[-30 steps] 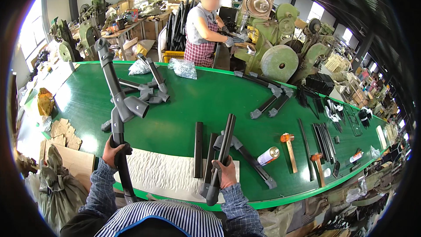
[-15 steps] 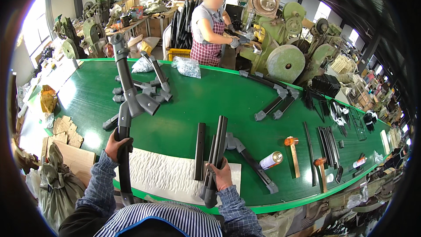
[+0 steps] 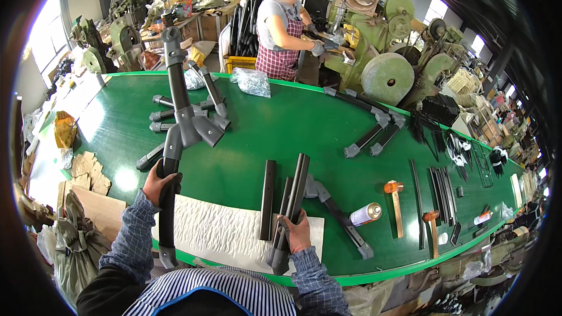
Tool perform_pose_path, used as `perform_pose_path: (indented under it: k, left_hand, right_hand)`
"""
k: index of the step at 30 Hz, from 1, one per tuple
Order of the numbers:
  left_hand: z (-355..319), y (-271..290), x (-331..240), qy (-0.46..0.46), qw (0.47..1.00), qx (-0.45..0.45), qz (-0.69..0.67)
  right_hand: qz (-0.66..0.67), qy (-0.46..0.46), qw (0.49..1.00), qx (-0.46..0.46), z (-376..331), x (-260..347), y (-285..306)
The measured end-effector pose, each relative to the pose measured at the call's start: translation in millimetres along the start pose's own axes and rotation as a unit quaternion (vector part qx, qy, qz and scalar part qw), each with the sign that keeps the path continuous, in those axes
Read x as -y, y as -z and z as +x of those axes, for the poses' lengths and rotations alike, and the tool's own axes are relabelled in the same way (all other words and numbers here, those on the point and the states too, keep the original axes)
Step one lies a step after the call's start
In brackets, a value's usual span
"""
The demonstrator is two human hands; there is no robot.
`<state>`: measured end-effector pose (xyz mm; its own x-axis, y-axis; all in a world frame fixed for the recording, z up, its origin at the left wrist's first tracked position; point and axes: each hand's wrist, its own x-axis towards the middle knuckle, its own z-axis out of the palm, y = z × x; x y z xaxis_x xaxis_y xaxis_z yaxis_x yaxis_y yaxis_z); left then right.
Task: The person assembles metal furniture legs by attaching plastic caps and using a power drill to fasten bolts. They retrieve parts from a sack, align components on a green workbench, and secure joints with a drill.
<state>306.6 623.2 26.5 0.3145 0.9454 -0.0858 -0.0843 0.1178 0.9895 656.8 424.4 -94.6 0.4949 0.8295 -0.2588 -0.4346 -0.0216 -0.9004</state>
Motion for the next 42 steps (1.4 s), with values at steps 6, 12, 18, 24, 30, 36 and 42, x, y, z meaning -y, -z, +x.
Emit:
perform_pose_path:
  k: [6, 12, 18, 24, 30, 36, 42]
  left_hand:
    - [16, -4, 0, 0.034, 0.999, -0.001, -0.006]
    - [26, -20, -3, 0.016, 0.999, 0.030, -0.002]
    - [37, -32, 3, 0.002, 0.997, 0.049, 0.063]
    - [44, -29, 18, -0.050, 0.992, 0.024, 0.112]
    - [39, -21, 18, 0.002, 0.991, 0.066, 0.116]
    - [28, -23, 11, 0.011, 0.995, 0.079, 0.060]
    - [19, -14, 10, -0.012, 0.996, 0.084, 0.036]
  right_hand:
    - [-0.066, 0.013, 0.998, -0.012, 9, -6, 3]
    - [-0.151, 0.108, 0.983, 0.001, -4, 55, -35]
    - [-0.066, 0.271, 0.955, -0.099, -6, 100, -75]
    - [-0.457, 0.226, 0.857, 0.078, -41, 15, -83]
    - [-0.400, 0.108, 0.908, 0.061, -76, 6, -34]
    - [-0.006, -0.036, 0.990, 0.137, -75, 39, -36]
    - [0.057, -0.044, 0.992, 0.100, -85, 55, -52]
